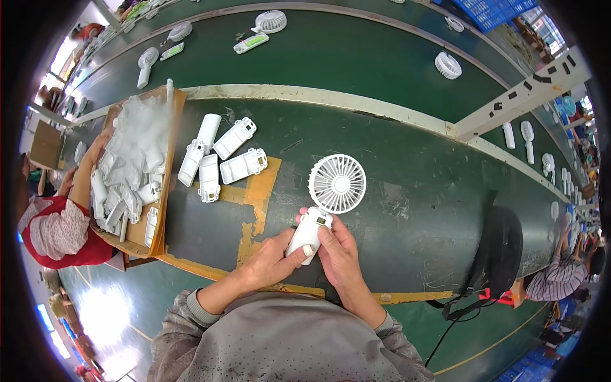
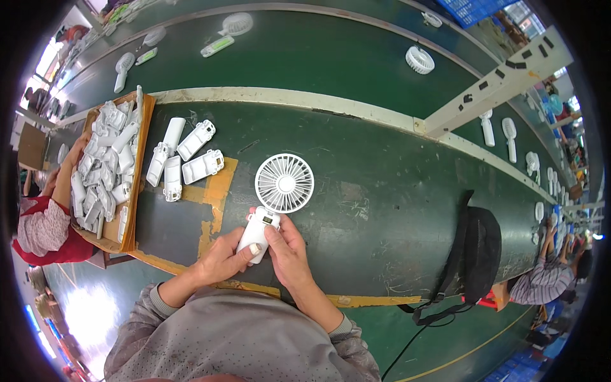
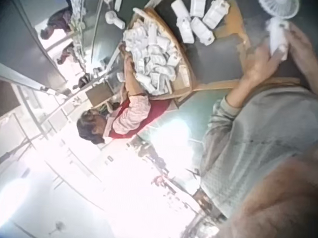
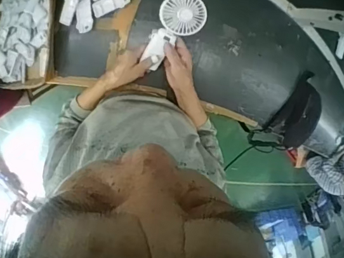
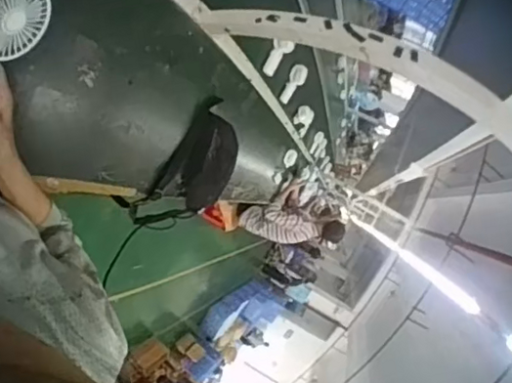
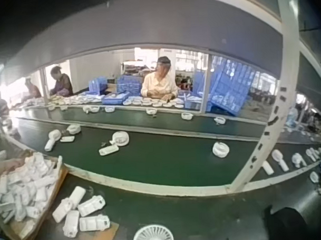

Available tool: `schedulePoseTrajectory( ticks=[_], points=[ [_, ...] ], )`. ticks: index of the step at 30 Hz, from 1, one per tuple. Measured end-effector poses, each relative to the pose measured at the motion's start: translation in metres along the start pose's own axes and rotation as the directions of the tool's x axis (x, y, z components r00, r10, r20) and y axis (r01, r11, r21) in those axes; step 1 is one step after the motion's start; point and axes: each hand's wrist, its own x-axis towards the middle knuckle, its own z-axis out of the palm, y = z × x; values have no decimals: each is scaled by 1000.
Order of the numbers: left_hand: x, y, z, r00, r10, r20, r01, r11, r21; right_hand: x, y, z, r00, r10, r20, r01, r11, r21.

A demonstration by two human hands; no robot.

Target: The person assembles handheld fans by connecting fan heads and circuit boards into the handle bases, tucking the internal components inside, snapping the plastic covers into place, and placing the assembled fans onto the conveyor belt.

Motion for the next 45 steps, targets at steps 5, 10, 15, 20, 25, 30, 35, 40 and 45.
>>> schedulePoseTrajectory(
  ticks=[5,10,15,20,25,30,35,40,45],
  points=[
    [-5,6,3,919,389,-66,-316,827,465,-4,-8,8,1000,-16,1,16,999,-49],
    [-5,4,9,843,531,-91,-417,749,515,-10,-10,11,999,7,-52,-5,1000,31],
    [-2,0,13,806,585,-90,-468,722,509,-9,-8,6,997,1,-76,6,997,81],
    [6,-7,11,964,264,-26,-264,964,-8,-6,-9,13,984,-33,-175,31,999,-13],
    [15,-8,8,980,174,93,-150,964,-221,5,-13,5,990,-29,-139,9,990,-138],
    [27,3,-6,969,205,140,-136,909,-394,19,-26,6,999,-40,-29,33,976,-217],
    [66,58,-40,927,326,-185,-338,941,-35,38,-15,-8,993,-107,-55,79,927,-367],
    [147,114,-73,479,832,-279,-331,465,821,43,0,-16,994,-112,15,100,813,-574],
    [253,130,-92,487,835,-257,-13,301,954,43,2,-16,995,-95,42,101,785,-612]
  ],
)
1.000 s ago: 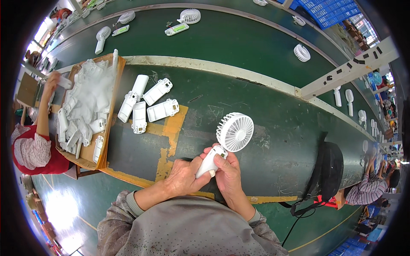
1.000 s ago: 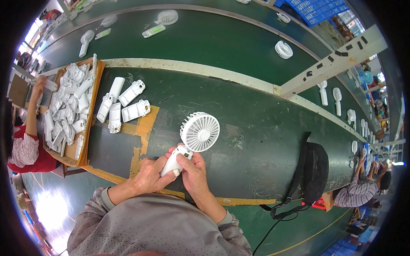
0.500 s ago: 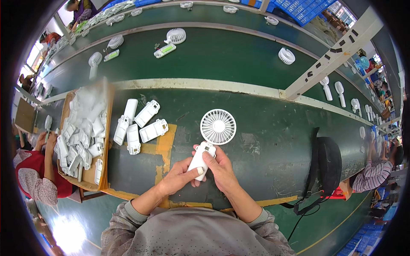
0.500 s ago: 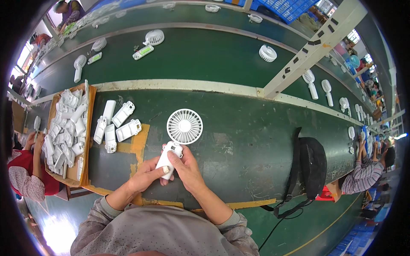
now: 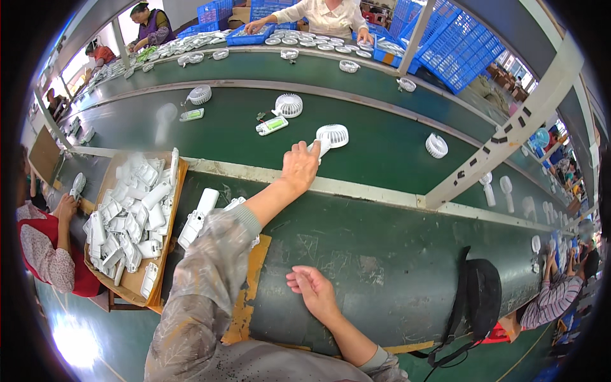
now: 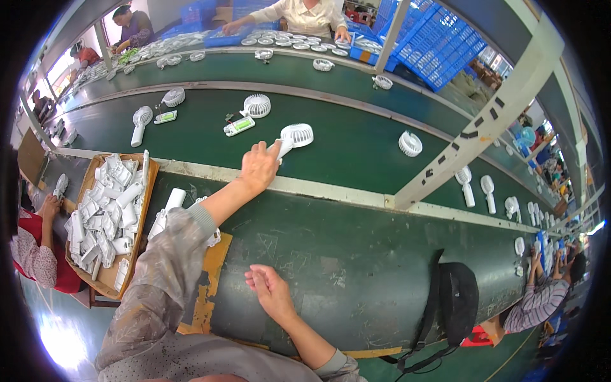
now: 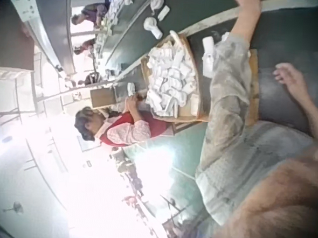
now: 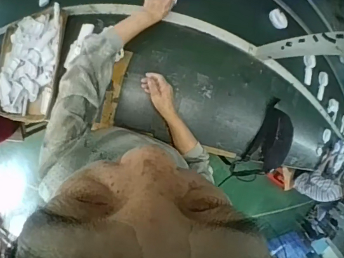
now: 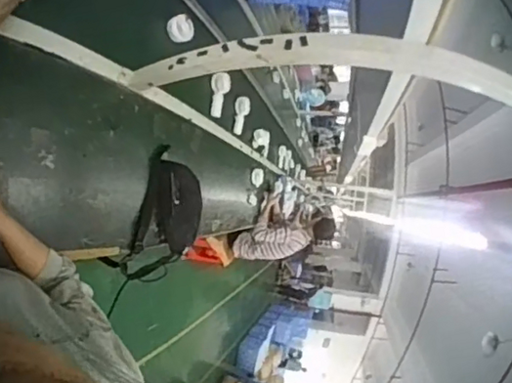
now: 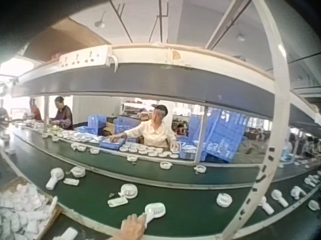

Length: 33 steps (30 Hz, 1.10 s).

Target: The person assembles handheld fans by connecting fan heads and circuit boards into the handle bases, tucking the internal components inside, snapping the plastic covers into place, and placing the assembled fans onto the conveyor belt.

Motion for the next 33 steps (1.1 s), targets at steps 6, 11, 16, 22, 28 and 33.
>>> schedulePoseTrajectory(
  ticks=[6,11,16,22,28,33],
  points=[
    [38,-42,40,999,26,-28,-25,999,22,-1,0,0,998,53,13,-54,998,32],
    [55,-117,63,979,-194,-65,204,938,280,-1,-8,3,998,54,7,-54,998,-24],
    [51,-126,62,999,-32,-22,35,985,169,2,-8,-3,997,69,-20,-68,997,30],
    [19,-89,4,989,32,-141,-67,966,-250,3,-2,-8,998,17,55,-19,999,34],
    [-57,-18,-92,978,187,-96,-210,868,-450,0,-20,-28,962,-202,-186,195,979,-53],
    [-148,23,-118,935,355,-21,-314,796,-517,-17,-54,-40,860,-368,-354,286,922,-262]
  ],
)
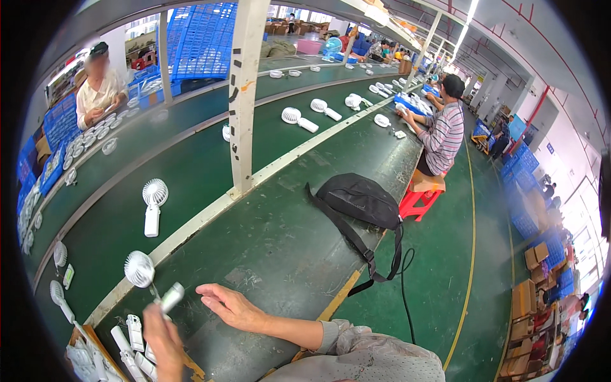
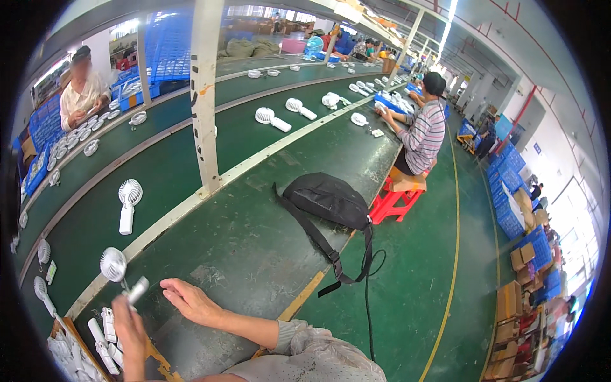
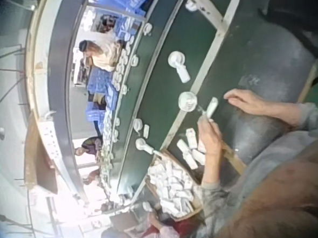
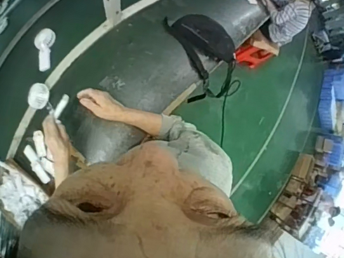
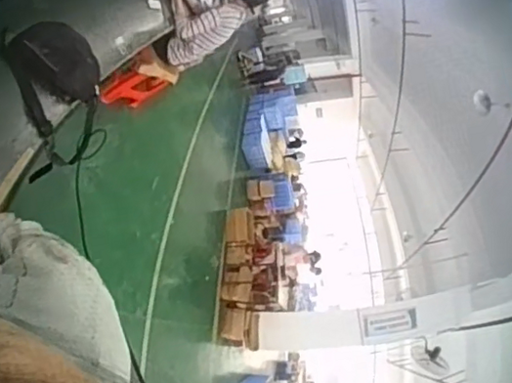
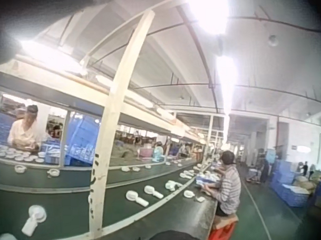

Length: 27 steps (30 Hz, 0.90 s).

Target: The person assembles handheld fans by connecting fan heads and circuit boards into the handle bases, tucking the internal components inside, snapping the plastic covers into place, and placing the assembled fans onto the conveyor belt.

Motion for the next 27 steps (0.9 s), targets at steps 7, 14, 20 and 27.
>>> schedulePoseTrajectory(
  ticks=[7,14,20,27],
  points=[
    [-62,66,2,899,-165,405,226,968,-109,-42,25,14,960,-177,215,250,889,-384],
    [-29,13,10,996,-27,87,20,997,74,-72,32,36,897,-173,407,378,776,-504],
    [11,-20,63,976,-199,94,188,976,107,-77,34,44,913,-225,339,392,715,-579],
    [14,-36,40,888,-363,283,394,918,-57,-71,27,36,916,-14,400,263,775,-575]
  ],
)
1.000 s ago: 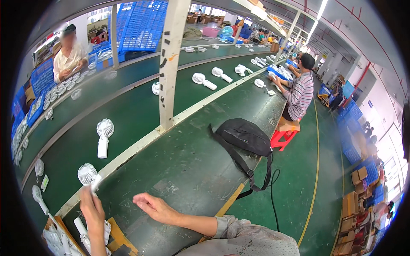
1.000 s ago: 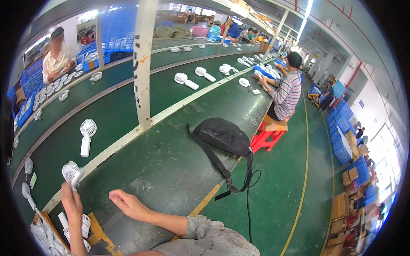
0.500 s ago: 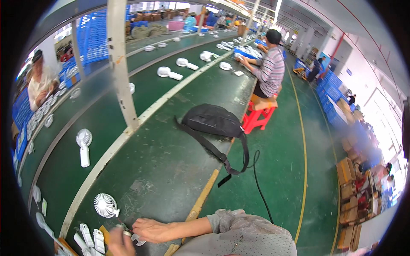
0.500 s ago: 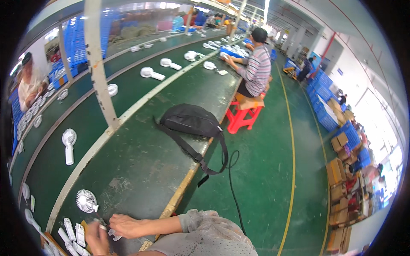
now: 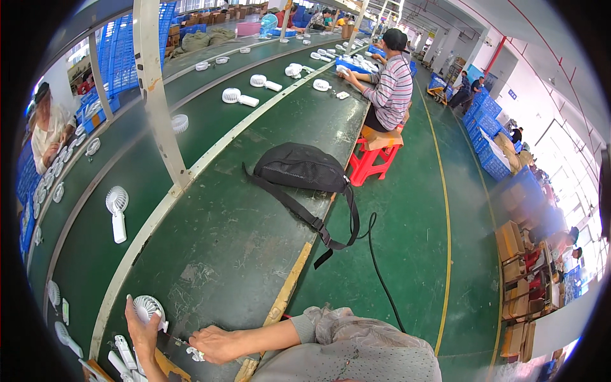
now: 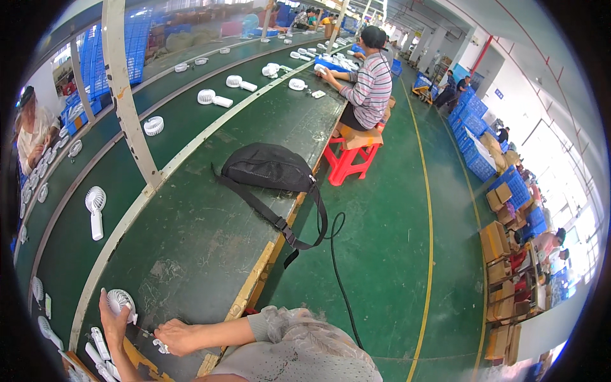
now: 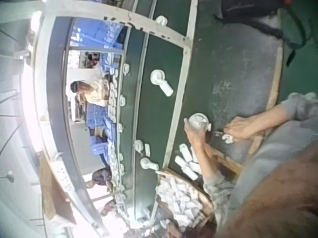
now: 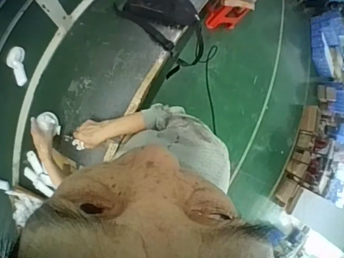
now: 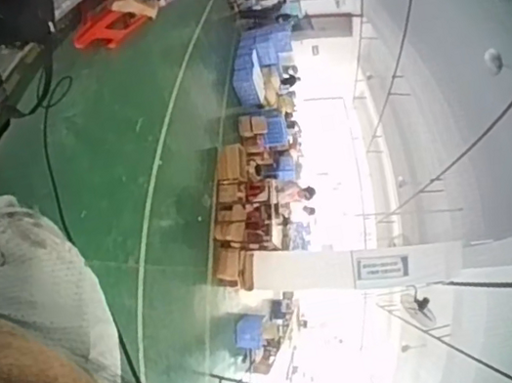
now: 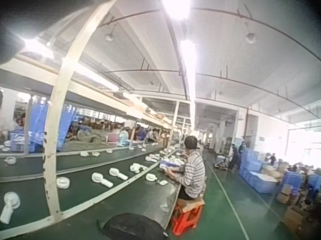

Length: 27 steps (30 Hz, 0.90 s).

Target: The person assembles handheld fans by connecting fan heads and circuit boards into the handle bases, tucking the internal components inside, snapping the plastic covers into place, and placing the assembled fans onto the conveyor belt.

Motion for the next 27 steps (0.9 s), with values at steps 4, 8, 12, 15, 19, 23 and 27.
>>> schedulePoseTrajectory(
  ticks=[4,8,12,15,19,23,27],
  points=[
    [-11,-18,-16,992,-110,65,110,994,9,-1,-2,-10,999,49,-1,-49,995,-88],
    [-33,-24,-25,980,-108,168,127,987,-103,1,-1,-29,994,103,-34,-106,989,-106],
    [-49,9,-33,969,-139,205,171,974,-145,8,-3,-49,979,145,-144,-165,977,-137],
    [-60,-1,-30,983,-91,161,110,987,-114,12,13,-45,964,141,-225,-174,976,-133],
    [-78,26,-25,974,158,162,-183,971,156,12,24,-44,933,147,-330,-176,982,-62],
    [-85,37,-26,977,108,184,-148,964,222,10,19,-62,921,208,-329,-194,978,76],
    [-82,27,-42,968,21,251,31,979,-201,3,30,-69,924,231,-307,-203,972,120]
  ],
)
